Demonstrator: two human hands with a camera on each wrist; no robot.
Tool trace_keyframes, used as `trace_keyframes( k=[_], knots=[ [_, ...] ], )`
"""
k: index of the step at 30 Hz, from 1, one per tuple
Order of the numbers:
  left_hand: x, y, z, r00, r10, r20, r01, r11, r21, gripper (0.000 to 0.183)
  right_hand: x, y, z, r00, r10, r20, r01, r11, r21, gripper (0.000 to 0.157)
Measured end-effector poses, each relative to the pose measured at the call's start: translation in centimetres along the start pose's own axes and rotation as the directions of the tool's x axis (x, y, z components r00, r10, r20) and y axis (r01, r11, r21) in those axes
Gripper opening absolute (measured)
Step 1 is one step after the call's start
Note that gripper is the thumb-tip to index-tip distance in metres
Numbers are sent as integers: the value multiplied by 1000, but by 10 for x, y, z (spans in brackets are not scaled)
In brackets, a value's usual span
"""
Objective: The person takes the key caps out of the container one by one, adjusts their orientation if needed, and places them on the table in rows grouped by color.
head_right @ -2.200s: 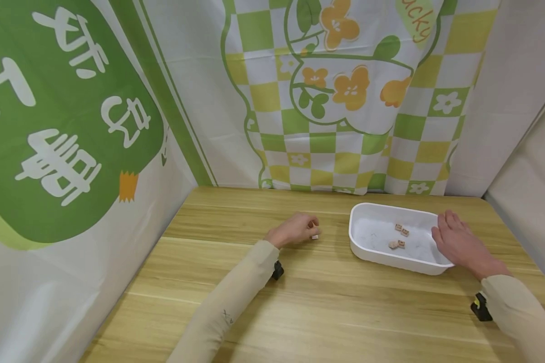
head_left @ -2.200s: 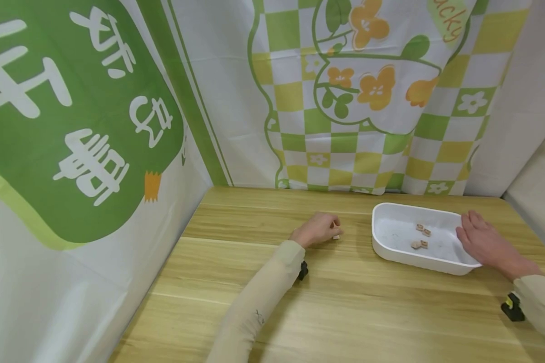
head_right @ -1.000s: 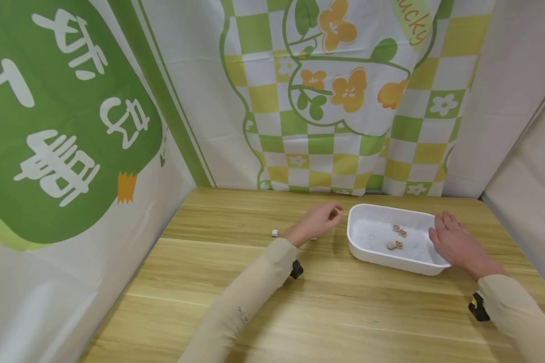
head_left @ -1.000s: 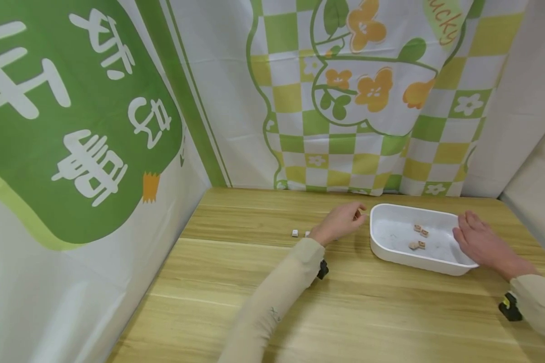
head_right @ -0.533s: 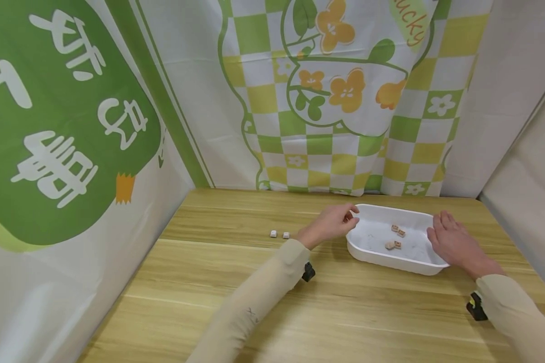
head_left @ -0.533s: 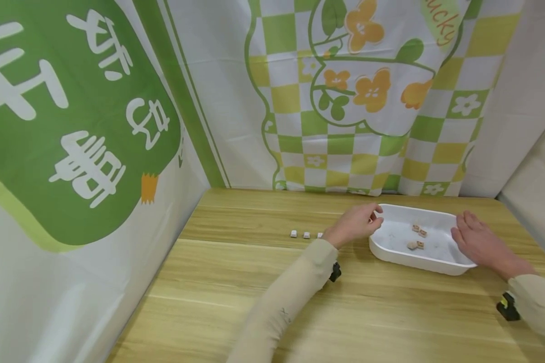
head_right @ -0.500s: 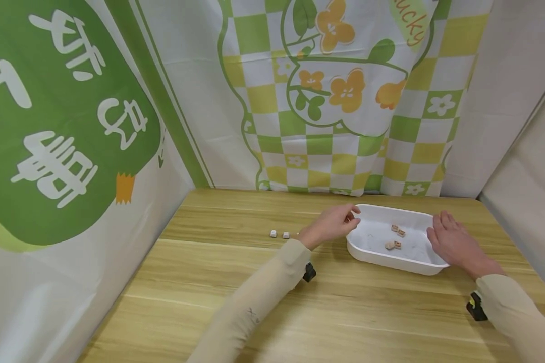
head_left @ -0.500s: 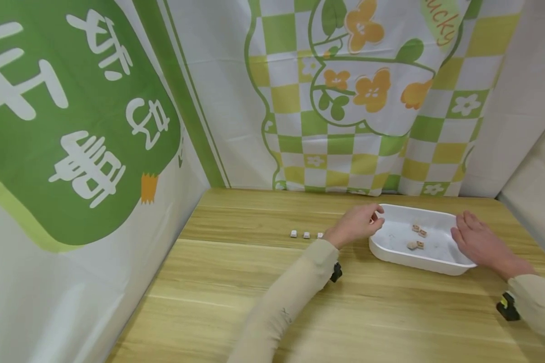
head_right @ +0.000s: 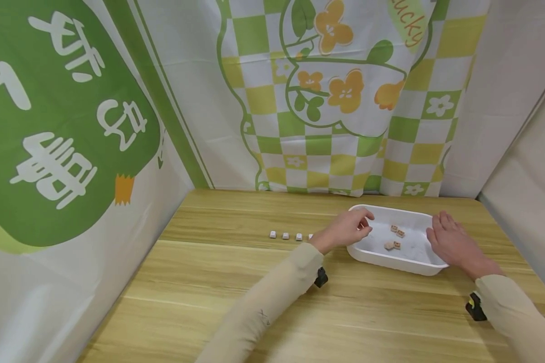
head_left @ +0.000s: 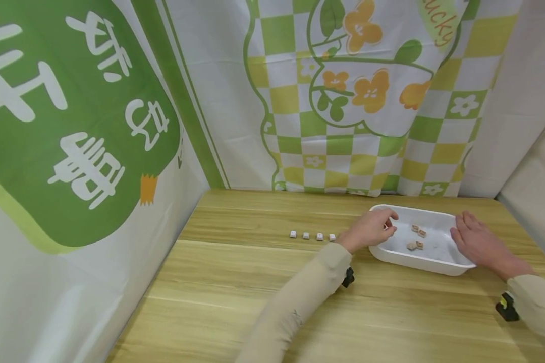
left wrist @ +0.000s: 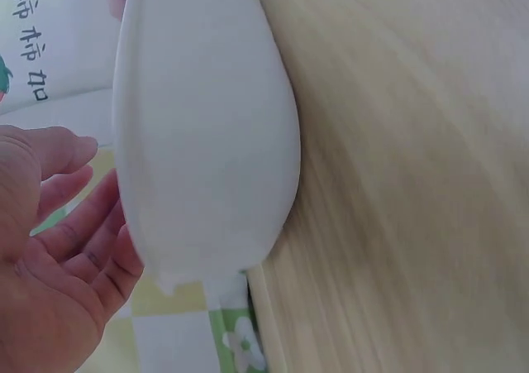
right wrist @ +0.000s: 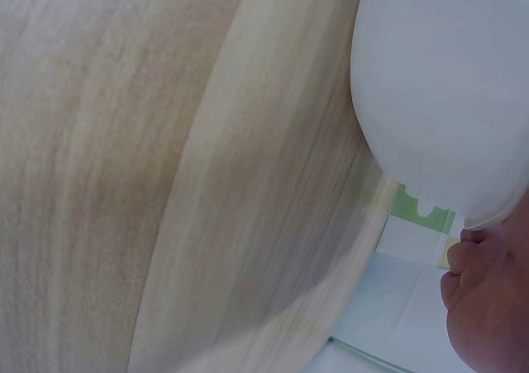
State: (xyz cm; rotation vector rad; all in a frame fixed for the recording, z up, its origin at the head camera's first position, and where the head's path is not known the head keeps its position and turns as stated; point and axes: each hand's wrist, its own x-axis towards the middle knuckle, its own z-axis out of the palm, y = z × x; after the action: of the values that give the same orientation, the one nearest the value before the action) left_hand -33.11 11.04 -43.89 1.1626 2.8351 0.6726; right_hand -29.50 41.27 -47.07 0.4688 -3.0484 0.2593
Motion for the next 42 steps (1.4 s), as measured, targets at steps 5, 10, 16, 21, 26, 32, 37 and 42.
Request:
trace_keyframes(
  k=[5, 10, 16, 21, 26, 32, 37, 42],
  knots=[
    [5, 7, 8, 999, 1, 32, -1, 1000, -8, 32, 0, 0, 0, 1000, 13, 25, -14, 1000, 7, 67],
    [11, 14, 18, 999, -14, 45, 13, 1000, 19, 31, 0, -1, 1, 1000, 6, 26, -6, 1000, 13, 67],
    [13, 19, 26, 997, -52, 64, 49, 997, 60, 31, 1, -2, 2, 1000, -7, 0, 7, 1000, 11, 66],
    [13, 22, 28, 993, -88, 75, 81, 993, 82, 31, 2, -2, 4, 999, -17, -31, 18, 1000, 9, 64],
    [16, 28, 30, 988, -116, 104, 108, 991, 78, 31, 1, -2, 5, 999, -20, -39, 20, 1000, -2, 63],
    [22, 34, 37, 970, -172, 173, 156, 982, 103, 33, 0, -3, 4, 999, -23, -42, 23, 1000, 5, 63],
    [28, 36, 41, 963, -183, 197, 165, 981, 105, 32, 0, -2, 4, 998, -22, -50, 23, 1000, 8, 62],
    [34, 37, 44, 952, -216, 215, 202, 976, 84, 31, 0, 0, 4, 998, -24, -51, 24, 1000, -5, 62]
  ],
)
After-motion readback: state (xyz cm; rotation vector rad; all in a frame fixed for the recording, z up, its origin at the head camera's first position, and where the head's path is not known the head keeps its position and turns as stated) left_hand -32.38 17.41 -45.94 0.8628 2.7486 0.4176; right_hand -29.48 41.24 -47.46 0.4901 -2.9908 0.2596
